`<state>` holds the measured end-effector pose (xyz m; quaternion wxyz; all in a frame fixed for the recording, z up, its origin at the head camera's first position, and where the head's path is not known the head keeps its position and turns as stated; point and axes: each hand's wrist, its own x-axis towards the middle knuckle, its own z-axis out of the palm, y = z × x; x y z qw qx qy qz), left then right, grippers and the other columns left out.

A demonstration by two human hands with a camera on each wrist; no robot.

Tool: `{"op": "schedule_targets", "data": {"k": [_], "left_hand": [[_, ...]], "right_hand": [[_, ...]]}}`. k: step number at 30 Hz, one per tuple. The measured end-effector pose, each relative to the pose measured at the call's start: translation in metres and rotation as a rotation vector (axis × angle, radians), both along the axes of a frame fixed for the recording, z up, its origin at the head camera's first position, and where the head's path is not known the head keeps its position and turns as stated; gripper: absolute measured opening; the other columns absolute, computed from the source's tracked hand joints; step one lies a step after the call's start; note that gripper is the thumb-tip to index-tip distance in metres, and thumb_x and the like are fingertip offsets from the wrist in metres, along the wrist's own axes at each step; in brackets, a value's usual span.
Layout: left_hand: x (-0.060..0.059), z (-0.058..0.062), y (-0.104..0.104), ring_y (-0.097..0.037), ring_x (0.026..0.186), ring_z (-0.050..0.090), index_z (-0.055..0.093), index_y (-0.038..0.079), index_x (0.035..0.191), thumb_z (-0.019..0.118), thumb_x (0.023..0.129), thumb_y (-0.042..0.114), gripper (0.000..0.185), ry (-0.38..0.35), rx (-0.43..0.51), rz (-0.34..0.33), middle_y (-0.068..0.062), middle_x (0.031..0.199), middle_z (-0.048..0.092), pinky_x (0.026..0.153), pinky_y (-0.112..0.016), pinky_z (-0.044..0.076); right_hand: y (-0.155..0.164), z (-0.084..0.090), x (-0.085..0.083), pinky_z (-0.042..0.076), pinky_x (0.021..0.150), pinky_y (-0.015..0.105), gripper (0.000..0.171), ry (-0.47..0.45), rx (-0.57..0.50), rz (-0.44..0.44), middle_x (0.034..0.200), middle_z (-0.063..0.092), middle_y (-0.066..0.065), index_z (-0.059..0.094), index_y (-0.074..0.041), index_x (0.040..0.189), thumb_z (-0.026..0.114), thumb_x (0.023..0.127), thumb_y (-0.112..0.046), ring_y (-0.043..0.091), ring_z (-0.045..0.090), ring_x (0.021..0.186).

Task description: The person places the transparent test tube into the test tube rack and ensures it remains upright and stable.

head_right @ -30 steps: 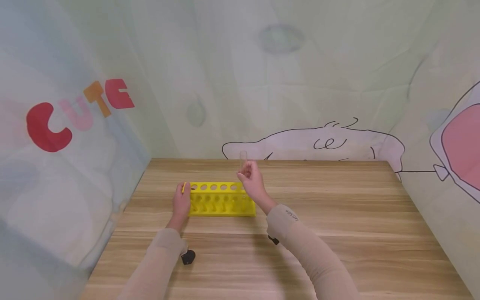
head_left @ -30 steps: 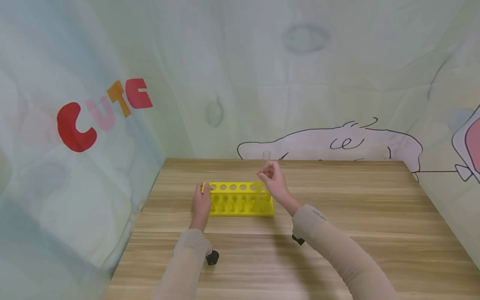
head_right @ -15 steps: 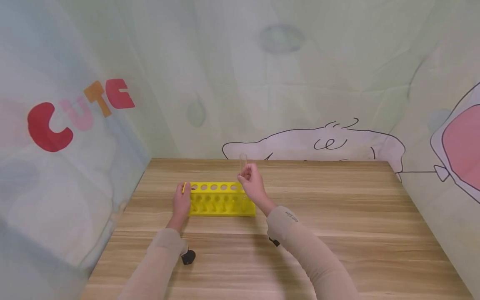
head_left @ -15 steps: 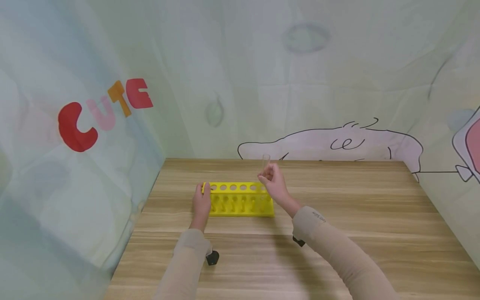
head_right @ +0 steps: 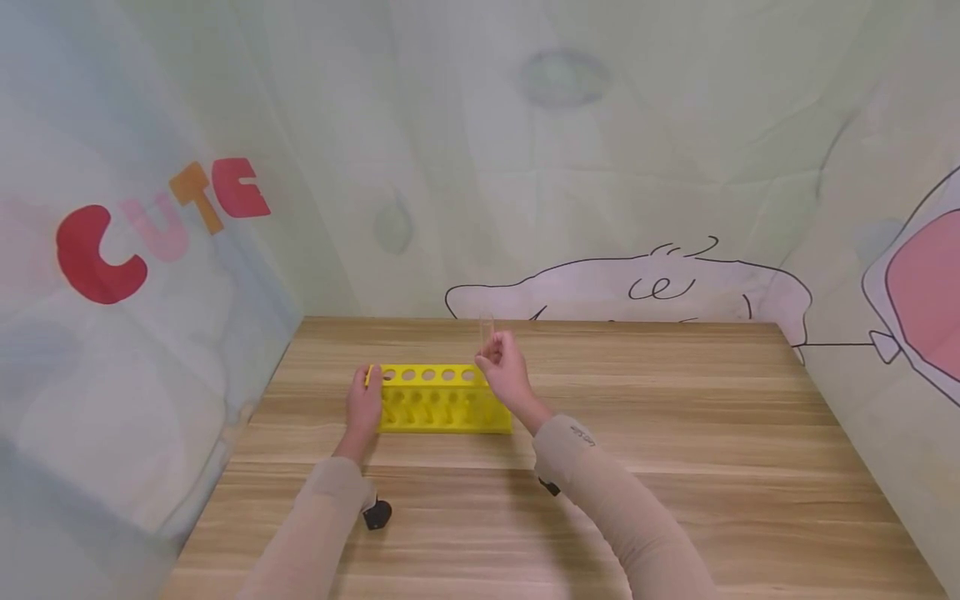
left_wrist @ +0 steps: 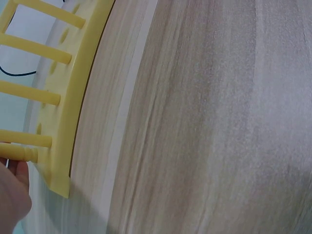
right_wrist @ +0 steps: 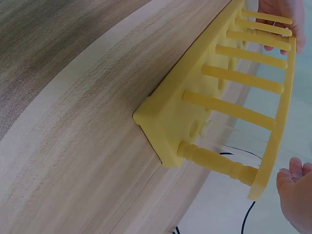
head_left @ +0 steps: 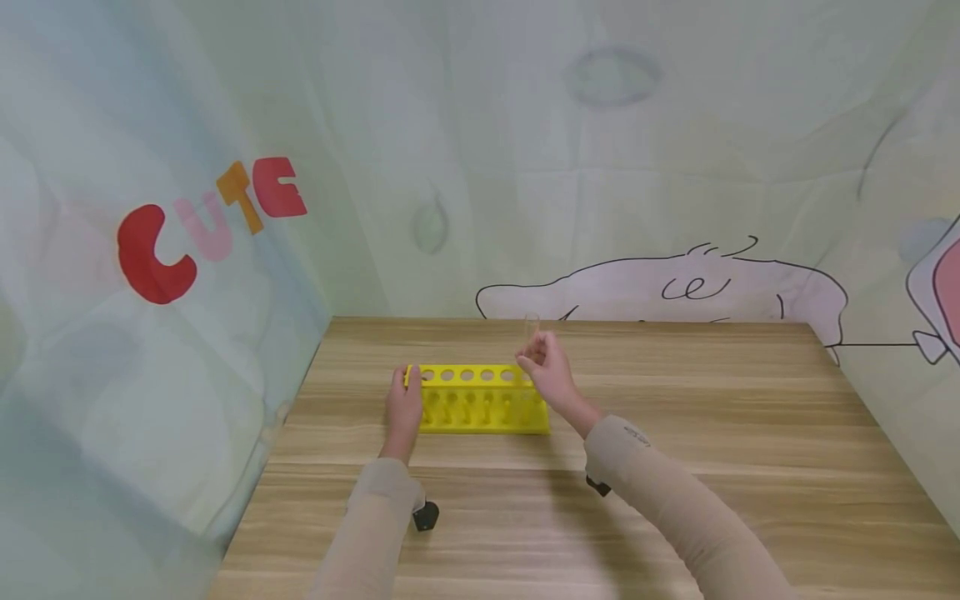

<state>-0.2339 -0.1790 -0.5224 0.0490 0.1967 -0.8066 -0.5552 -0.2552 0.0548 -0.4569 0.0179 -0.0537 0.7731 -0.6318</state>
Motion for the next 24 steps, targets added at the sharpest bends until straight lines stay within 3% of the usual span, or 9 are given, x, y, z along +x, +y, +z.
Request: {"op": "schedule_targets", "data": {"k": [12, 24], "left_hand": [[0.0005, 0.0018, 0.0007, -0.024, 0.118, 0.039, 0.036, 0.015, 0.127, 0.029, 0.089, 0.056, 0.057, -0.014, 0.025, -0.005, -0.009, 0.134, 0.040, 0.101, -0.044, 0.032], [-0.0006, 0.0012, 0.0010, -0.023, 0.119, 0.038, 0.035, 0.015, 0.128, 0.029, 0.090, 0.055, 0.056, -0.026, 0.039, 0.000, -0.008, 0.135, 0.039, 0.102, -0.044, 0.031]], "right_hand": [[-0.0003, -0.0051, -0.0014, 0.048, 0.083, 0.031, 0.024, -0.055, 0.033, -0.010, 0.101, 0.057, 0.012, 0.040, -0.003, 0.101, 0.056, 0.084, -0.004, 0.022, 0.056, 0.094], [0.0000, -0.0065, 0.0005, 0.049, 0.081, 0.031, 0.021, -0.056, 0.043, -0.015, 0.099, 0.057, 0.011, 0.040, -0.008, 0.096, 0.056, 0.084, -0.003, 0.020, 0.057, 0.093]]}}
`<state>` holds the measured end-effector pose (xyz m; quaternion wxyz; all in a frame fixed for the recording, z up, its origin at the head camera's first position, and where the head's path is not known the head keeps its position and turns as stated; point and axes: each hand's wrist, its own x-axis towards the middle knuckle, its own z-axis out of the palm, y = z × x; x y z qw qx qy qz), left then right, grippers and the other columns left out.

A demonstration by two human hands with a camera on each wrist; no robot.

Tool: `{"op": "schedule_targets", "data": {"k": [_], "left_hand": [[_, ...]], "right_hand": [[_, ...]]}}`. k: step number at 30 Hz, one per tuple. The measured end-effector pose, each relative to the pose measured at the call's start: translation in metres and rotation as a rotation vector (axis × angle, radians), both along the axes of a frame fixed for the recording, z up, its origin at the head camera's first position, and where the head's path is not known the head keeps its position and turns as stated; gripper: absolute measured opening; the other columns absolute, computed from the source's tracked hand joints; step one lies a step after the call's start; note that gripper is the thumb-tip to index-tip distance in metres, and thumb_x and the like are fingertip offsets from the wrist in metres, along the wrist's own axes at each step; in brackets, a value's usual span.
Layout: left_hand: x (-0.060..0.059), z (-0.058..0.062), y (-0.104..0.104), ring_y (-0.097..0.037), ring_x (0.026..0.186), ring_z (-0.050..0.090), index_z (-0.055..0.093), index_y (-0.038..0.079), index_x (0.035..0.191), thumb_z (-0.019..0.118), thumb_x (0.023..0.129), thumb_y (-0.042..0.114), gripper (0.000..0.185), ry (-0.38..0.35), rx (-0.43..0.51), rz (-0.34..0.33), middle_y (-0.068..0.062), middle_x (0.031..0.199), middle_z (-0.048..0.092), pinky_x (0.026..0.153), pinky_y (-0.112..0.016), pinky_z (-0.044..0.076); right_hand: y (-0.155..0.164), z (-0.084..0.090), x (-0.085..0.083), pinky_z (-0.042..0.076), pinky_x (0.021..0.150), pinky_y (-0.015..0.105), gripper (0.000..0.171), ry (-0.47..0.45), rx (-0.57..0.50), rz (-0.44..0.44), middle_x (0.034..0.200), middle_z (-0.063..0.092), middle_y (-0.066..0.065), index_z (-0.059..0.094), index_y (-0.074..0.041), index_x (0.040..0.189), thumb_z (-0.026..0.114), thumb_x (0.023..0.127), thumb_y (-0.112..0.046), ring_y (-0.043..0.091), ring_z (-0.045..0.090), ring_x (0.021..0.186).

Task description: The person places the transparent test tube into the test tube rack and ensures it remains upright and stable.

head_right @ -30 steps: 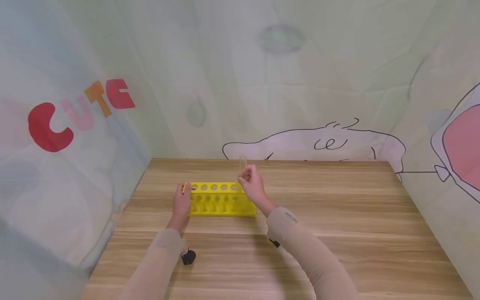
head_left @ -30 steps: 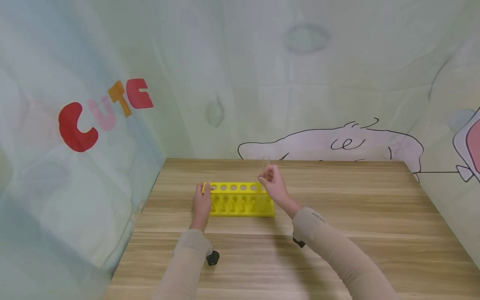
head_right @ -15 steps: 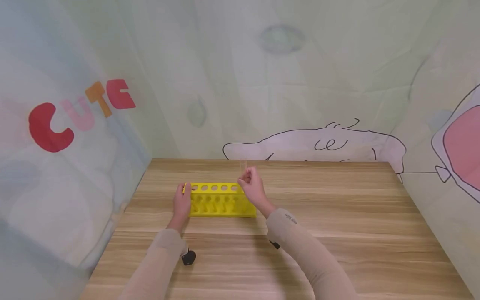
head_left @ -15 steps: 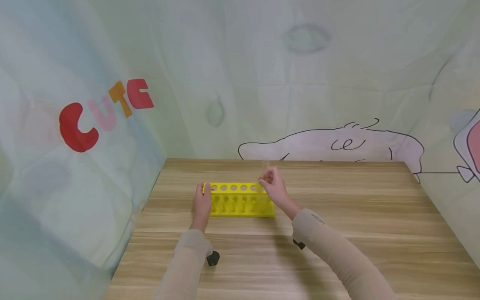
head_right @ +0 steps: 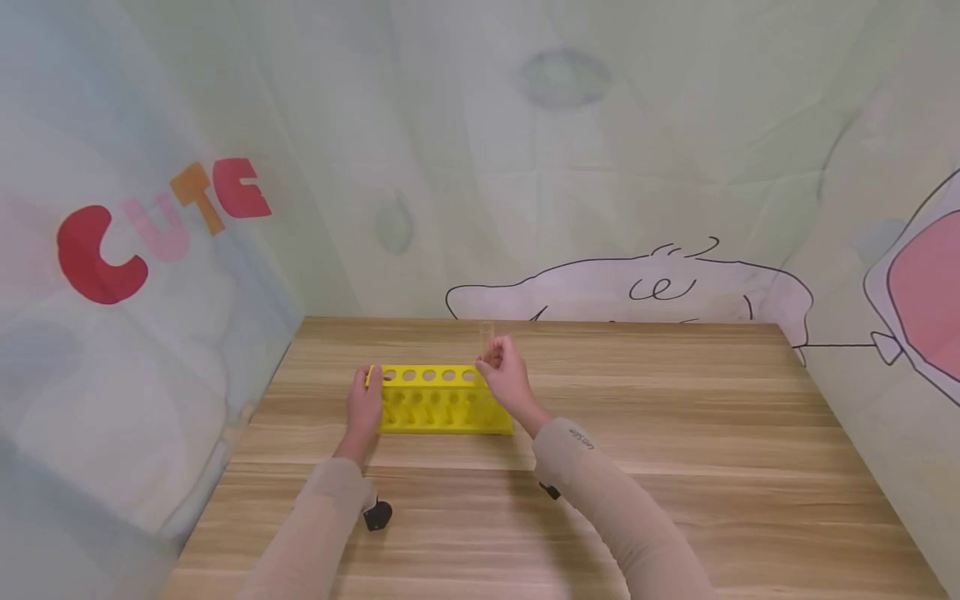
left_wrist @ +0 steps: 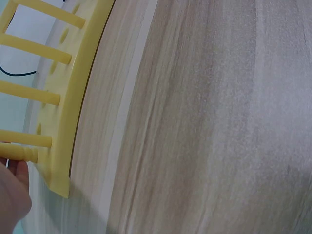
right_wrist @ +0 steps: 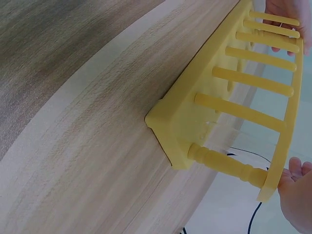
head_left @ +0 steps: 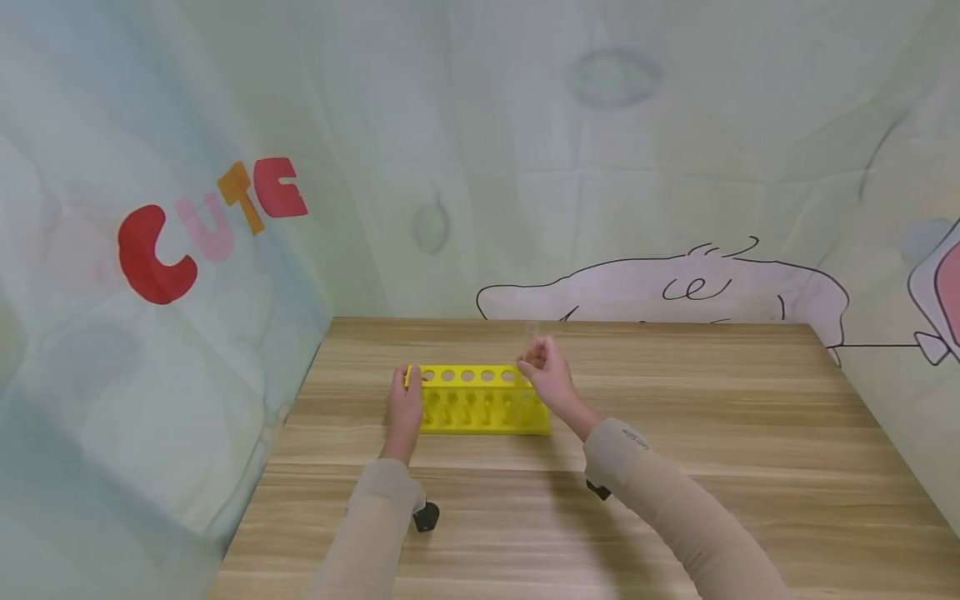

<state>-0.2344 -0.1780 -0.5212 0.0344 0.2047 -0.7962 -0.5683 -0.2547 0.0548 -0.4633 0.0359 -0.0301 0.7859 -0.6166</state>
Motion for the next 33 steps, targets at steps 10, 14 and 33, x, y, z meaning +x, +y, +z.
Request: {"op": "schedule_targets", "data": {"k": [10, 14, 33], "left_hand": [[0.000, 0.000, 0.002, -0.024, 0.118, 0.039, 0.035, 0.014, 0.128, 0.029, 0.090, 0.054, 0.056, 0.005, -0.008, -0.004, -0.009, 0.134, 0.040, 0.101, -0.044, 0.032], [0.000, 0.001, 0.001, -0.025, 0.120, 0.038, 0.035, 0.013, 0.128, 0.029, 0.091, 0.052, 0.054, 0.012, -0.008, -0.003, -0.009, 0.135, 0.040, 0.102, -0.045, 0.031], [0.000, -0.001, 0.001, -0.026, 0.118, 0.039, 0.036, 0.013, 0.128, 0.029, 0.090, 0.054, 0.056, 0.021, -0.029, 0.001, -0.010, 0.133, 0.041, 0.101, -0.045, 0.032]], "right_hand": [[0.001, -0.001, -0.001, 0.048, 0.081, 0.030, 0.023, -0.017, 0.028, -0.006, 0.103, 0.057, 0.011, 0.039, -0.010, 0.094, 0.058, 0.083, -0.003, 0.020, 0.056, 0.096], [0.001, -0.001, -0.001, 0.047, 0.081, 0.030, 0.023, -0.024, 0.039, -0.012, 0.102, 0.057, 0.008, 0.040, -0.011, 0.093, 0.059, 0.082, -0.004, 0.020, 0.055, 0.095], [0.011, 0.001, -0.002, 0.039, 0.096, 0.036, 0.031, -0.015, 0.072, 0.038, 0.103, 0.052, 0.009, 0.044, -0.005, 0.103, 0.063, 0.078, -0.003, 0.022, 0.048, 0.103]]}}
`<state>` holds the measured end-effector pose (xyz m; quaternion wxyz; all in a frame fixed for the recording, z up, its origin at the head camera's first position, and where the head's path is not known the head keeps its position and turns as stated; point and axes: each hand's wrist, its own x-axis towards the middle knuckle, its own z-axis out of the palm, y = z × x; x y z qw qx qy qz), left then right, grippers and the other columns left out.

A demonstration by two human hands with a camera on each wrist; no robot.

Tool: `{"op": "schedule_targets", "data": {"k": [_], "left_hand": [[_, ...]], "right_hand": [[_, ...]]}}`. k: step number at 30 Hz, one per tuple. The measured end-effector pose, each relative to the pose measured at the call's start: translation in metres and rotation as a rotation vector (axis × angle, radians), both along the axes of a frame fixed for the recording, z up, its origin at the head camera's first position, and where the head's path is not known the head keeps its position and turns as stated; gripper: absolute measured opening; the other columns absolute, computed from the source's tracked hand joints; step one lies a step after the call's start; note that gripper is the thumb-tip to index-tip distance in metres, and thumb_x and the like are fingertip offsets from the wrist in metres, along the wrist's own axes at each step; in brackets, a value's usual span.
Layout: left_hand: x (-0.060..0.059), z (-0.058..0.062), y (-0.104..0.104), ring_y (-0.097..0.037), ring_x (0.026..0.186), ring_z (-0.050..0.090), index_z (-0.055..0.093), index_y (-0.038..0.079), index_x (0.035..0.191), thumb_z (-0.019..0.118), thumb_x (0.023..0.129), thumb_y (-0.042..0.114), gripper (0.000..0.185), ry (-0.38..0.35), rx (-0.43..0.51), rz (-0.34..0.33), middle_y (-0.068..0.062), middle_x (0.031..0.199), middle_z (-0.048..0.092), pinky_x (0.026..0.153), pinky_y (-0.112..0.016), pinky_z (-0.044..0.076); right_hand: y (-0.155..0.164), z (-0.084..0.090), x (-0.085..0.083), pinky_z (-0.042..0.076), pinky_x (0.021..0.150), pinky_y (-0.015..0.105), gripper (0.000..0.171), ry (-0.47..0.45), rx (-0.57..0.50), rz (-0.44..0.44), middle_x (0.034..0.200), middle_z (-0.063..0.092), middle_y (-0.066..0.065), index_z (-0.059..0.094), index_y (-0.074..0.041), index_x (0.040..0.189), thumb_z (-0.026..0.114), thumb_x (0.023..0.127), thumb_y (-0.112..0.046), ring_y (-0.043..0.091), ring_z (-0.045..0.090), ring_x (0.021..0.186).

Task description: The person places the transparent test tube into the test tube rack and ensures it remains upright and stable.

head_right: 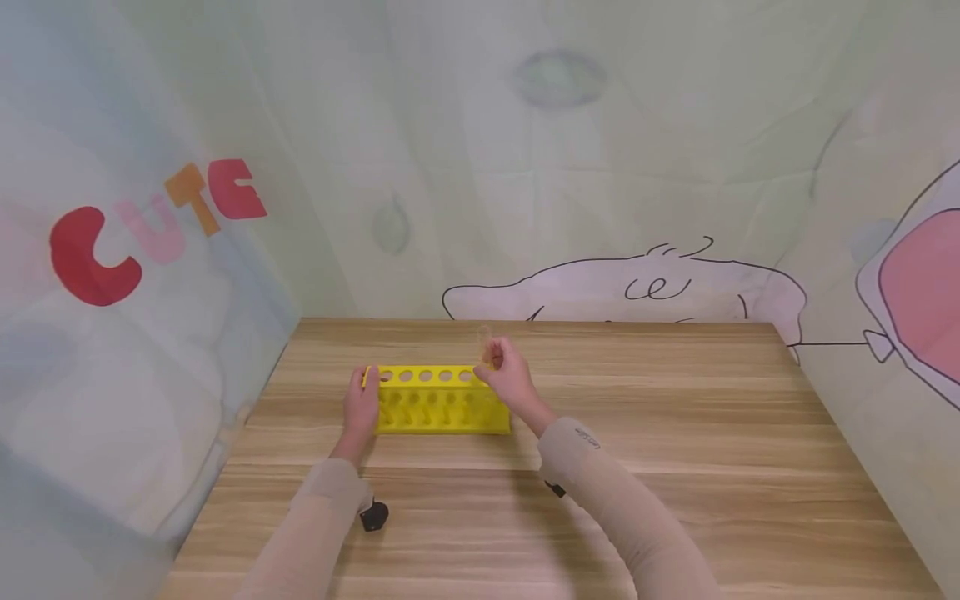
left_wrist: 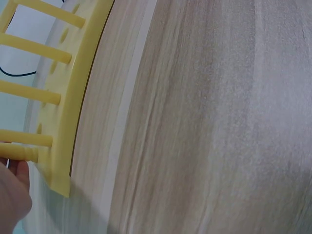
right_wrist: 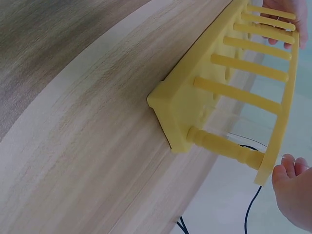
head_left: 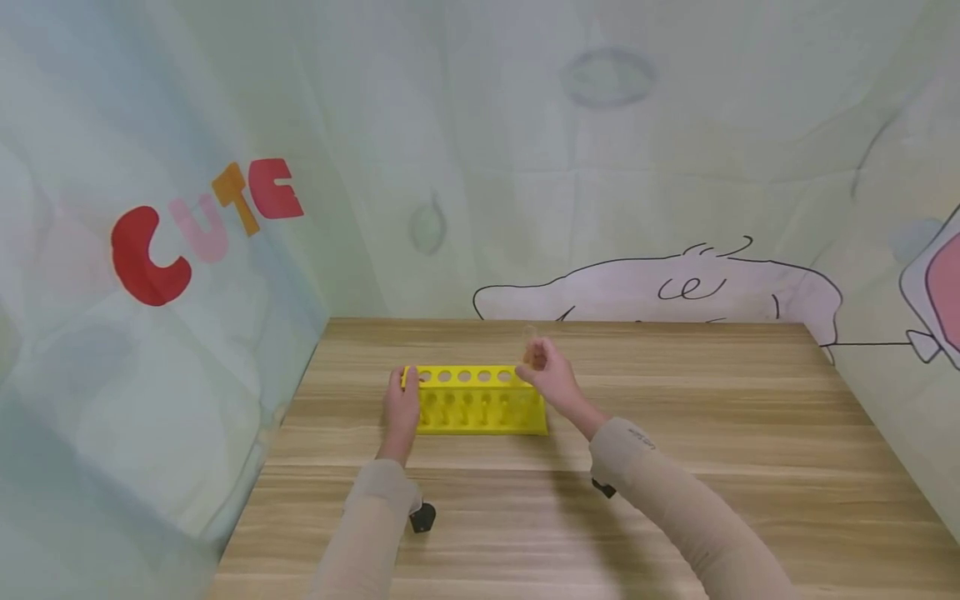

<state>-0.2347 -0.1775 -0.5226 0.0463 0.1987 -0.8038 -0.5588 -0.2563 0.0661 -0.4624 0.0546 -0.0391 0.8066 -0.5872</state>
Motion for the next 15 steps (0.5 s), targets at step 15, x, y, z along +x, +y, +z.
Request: {"op": "schedule_targets", "data": {"k": [15], "left_hand": [[0.001, 0.003, -0.002, -0.029, 0.121, 0.038, 0.032, 0.015, 0.133, 0.029, 0.088, 0.057, 0.061, -0.037, -0.041, -0.011, -0.012, 0.138, 0.036, 0.100, -0.046, 0.034]], "right_hand": [[0.015, 0.003, 0.005, 0.042, 0.093, 0.038, 0.042, 0.049, -0.016, 0.027, 0.112, 0.052, 0.019, 0.044, -0.001, 0.116, 0.063, 0.078, -0.002, 0.026, 0.051, 0.103]]}}
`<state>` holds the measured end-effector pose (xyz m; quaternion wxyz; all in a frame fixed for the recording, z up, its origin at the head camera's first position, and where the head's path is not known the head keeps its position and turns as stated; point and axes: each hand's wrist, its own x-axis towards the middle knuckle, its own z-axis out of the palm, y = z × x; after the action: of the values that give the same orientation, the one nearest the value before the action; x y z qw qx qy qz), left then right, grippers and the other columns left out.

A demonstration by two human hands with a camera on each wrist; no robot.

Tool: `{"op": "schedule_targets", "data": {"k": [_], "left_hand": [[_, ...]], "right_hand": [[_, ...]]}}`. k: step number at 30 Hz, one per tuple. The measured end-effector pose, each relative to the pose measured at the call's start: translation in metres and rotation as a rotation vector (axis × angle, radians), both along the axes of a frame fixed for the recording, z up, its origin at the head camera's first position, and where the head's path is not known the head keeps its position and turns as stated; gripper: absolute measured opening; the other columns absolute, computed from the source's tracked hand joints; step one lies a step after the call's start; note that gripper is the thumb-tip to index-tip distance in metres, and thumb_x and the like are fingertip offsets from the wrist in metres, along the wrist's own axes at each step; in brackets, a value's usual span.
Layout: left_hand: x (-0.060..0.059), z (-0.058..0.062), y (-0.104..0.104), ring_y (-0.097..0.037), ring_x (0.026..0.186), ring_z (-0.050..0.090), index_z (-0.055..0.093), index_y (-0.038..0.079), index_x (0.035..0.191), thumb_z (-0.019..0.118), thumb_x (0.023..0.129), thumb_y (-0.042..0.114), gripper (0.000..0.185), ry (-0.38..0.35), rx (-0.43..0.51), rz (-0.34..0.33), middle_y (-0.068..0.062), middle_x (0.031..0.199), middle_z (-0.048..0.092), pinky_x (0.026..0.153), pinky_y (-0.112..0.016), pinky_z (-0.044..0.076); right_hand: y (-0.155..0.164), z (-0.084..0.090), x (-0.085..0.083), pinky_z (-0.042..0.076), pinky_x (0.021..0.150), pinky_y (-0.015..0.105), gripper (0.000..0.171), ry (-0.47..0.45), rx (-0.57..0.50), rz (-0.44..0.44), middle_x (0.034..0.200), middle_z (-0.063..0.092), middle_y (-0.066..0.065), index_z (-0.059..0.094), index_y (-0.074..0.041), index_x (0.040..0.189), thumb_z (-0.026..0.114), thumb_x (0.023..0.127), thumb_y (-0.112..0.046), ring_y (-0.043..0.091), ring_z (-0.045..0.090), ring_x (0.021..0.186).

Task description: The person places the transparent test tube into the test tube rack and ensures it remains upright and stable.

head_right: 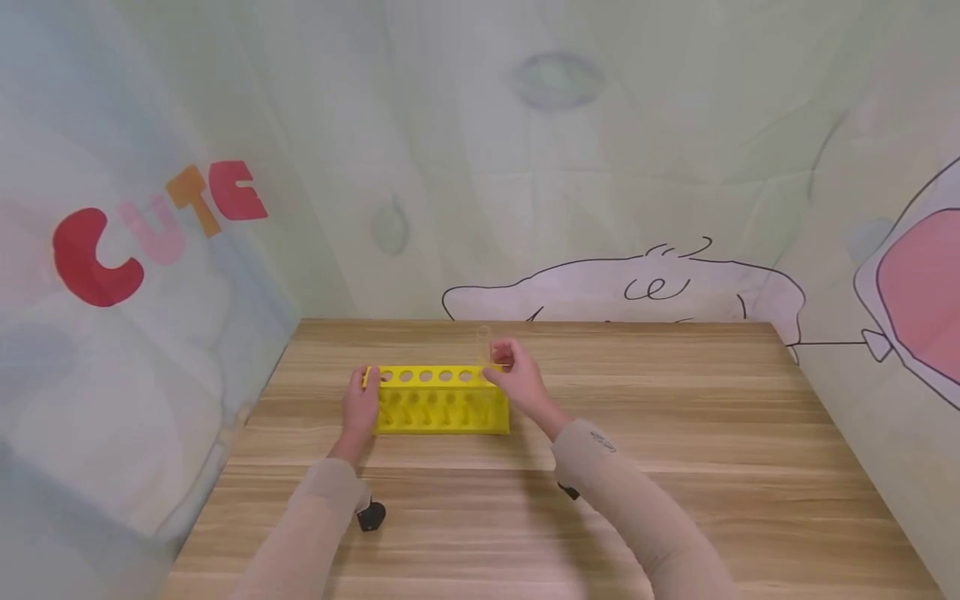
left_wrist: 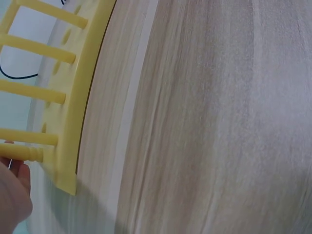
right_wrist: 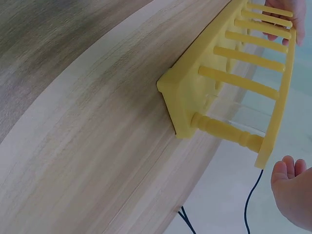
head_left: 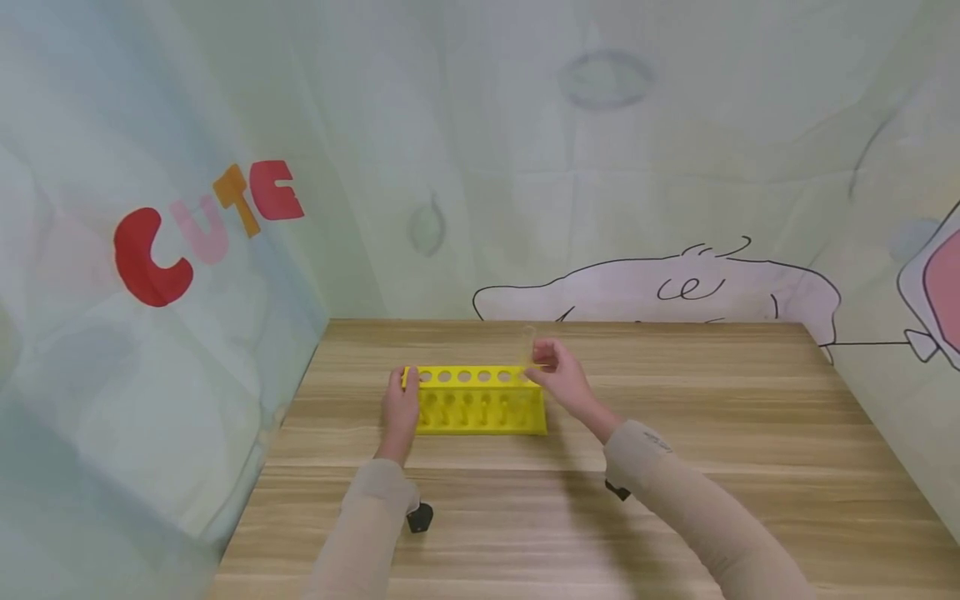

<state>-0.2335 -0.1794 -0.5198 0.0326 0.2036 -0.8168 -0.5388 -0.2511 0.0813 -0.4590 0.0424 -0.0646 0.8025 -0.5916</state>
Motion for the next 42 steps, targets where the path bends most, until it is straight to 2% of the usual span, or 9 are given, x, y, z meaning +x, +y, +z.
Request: {"op": "schedule_targets", "data": {"k": [7, 11, 15, 18, 22, 29, 32, 38, 42], "left_hand": [[0.001, 0.001, -0.002, -0.030, 0.122, 0.037, 0.032, 0.014, 0.133, 0.029, 0.087, 0.060, 0.065, 0.029, -0.006, -0.015, -0.013, 0.139, 0.035, 0.100, -0.046, 0.033], [0.001, 0.001, -0.008, -0.030, 0.112, 0.044, 0.035, 0.014, 0.131, 0.030, 0.087, 0.059, 0.063, 0.037, 0.039, -0.022, -0.014, 0.132, 0.041, 0.094, -0.045, 0.038], [0.002, 0.004, -0.017, -0.027, 0.104, 0.046, 0.037, 0.015, 0.129, 0.029, 0.089, 0.056, 0.058, 0.053, 0.020, -0.015, -0.014, 0.122, 0.047, 0.090, -0.042, 0.040], [0.001, 0.005, -0.025, -0.026, 0.107, 0.046, 0.036, 0.013, 0.130, 0.027, 0.090, 0.054, 0.058, 0.064, -0.037, -0.008, -0.014, 0.121, 0.049, 0.092, -0.043, 0.038], [0.001, 0.007, -0.033, -0.027, 0.110, 0.046, 0.036, 0.012, 0.131, 0.024, 0.091, 0.053, 0.059, 0.065, -0.113, 0.002, -0.013, 0.121, 0.051, 0.093, -0.043, 0.038], [0.012, 0.012, -0.047, -0.030, 0.111, 0.046, 0.036, 0.015, 0.131, 0.023, 0.091, 0.055, 0.058, 0.025, -0.231, -0.007, -0.013, 0.126, 0.048, 0.091, -0.046, 0.040], [0.014, 0.011, -0.053, -0.032, 0.113, 0.046, 0.037, 0.013, 0.130, 0.021, 0.092, 0.052, 0.057, 0.030, -0.302, -0.001, -0.015, 0.127, 0.048, 0.092, -0.047, 0.039], [0.016, 0.010, -0.066, -0.031, 0.105, 0.051, 0.042, 0.010, 0.127, 0.019, 0.093, 0.049, 0.057, 0.025, -0.460, 0.014, -0.016, 0.119, 0.053, 0.086, -0.045, 0.043], [0.021, 0.014, -0.075, -0.032, 0.100, 0.053, 0.048, 0.006, 0.120, 0.022, 0.095, 0.041, 0.050, 0.073, -0.568, -0.003, -0.017, 0.111, 0.056, 0.083, -0.046, 0.043]], "right_hand": [[0.013, -0.001, -0.001, 0.042, 0.093, 0.037, 0.041, -0.012, -0.023, -0.010, 0.113, 0.051, 0.018, 0.043, -0.001, 0.117, 0.061, 0.080, -0.004, 0.026, 0.051, 0.102], [0.022, 0.001, -0.001, 0.043, 0.090, 0.037, 0.036, 0.003, -0.031, -0.021, 0.111, 0.051, 0.019, 0.044, -0.001, 0.114, 0.059, 0.082, -0.004, 0.026, 0.051, 0.099], [0.030, 0.003, -0.002, 0.044, 0.088, 0.036, 0.032, 0.015, -0.027, -0.029, 0.109, 0.052, 0.018, 0.046, 0.002, 0.112, 0.057, 0.083, -0.004, 0.025, 0.051, 0.098], [0.036, 0.005, -0.002, 0.044, 0.087, 0.035, 0.030, 0.030, -0.006, -0.033, 0.109, 0.052, 0.020, 0.047, 0.004, 0.111, 0.056, 0.084, -0.005, 0.025, 0.051, 0.097], [0.045, 0.007, -0.001, 0.044, 0.086, 0.037, 0.023, 0.043, 0.035, -0.038, 0.108, 0.053, 0.021, 0.049, 0.001, 0.107, 0.053, 0.086, -0.007, 0.025, 0.052, 0.096], [0.061, 0.003, 0.000, 0.046, 0.083, 0.034, 0.016, 0.083, 0.088, -0.046, 0.103, 0.055, 0.019, 0.052, 0.000, 0.101, 0.051, 0.087, -0.008, 0.023, 0.053, 0.092], [0.070, 0.001, 0.000, 0.046, 0.080, 0.029, 0.016, 0.114, 0.098, -0.054, 0.100, 0.056, 0.020, 0.052, 0.002, 0.100, 0.050, 0.087, -0.008, 0.020, 0.053, 0.088], [0.090, 0.000, 0.001, 0.044, 0.074, 0.022, 0.017, 0.159, 0.140, -0.082, 0.095, 0.056, 0.015, 0.053, 0.002, 0.099, 0.049, 0.089, -0.011, 0.016, 0.051, 0.085], [0.105, -0.003, 0.001, 0.044, 0.071, 0.019, 0.020, 0.185, 0.187, -0.115, 0.094, 0.057, 0.017, 0.054, 0.006, 0.099, 0.049, 0.089, -0.011, 0.013, 0.050, 0.082]]}}
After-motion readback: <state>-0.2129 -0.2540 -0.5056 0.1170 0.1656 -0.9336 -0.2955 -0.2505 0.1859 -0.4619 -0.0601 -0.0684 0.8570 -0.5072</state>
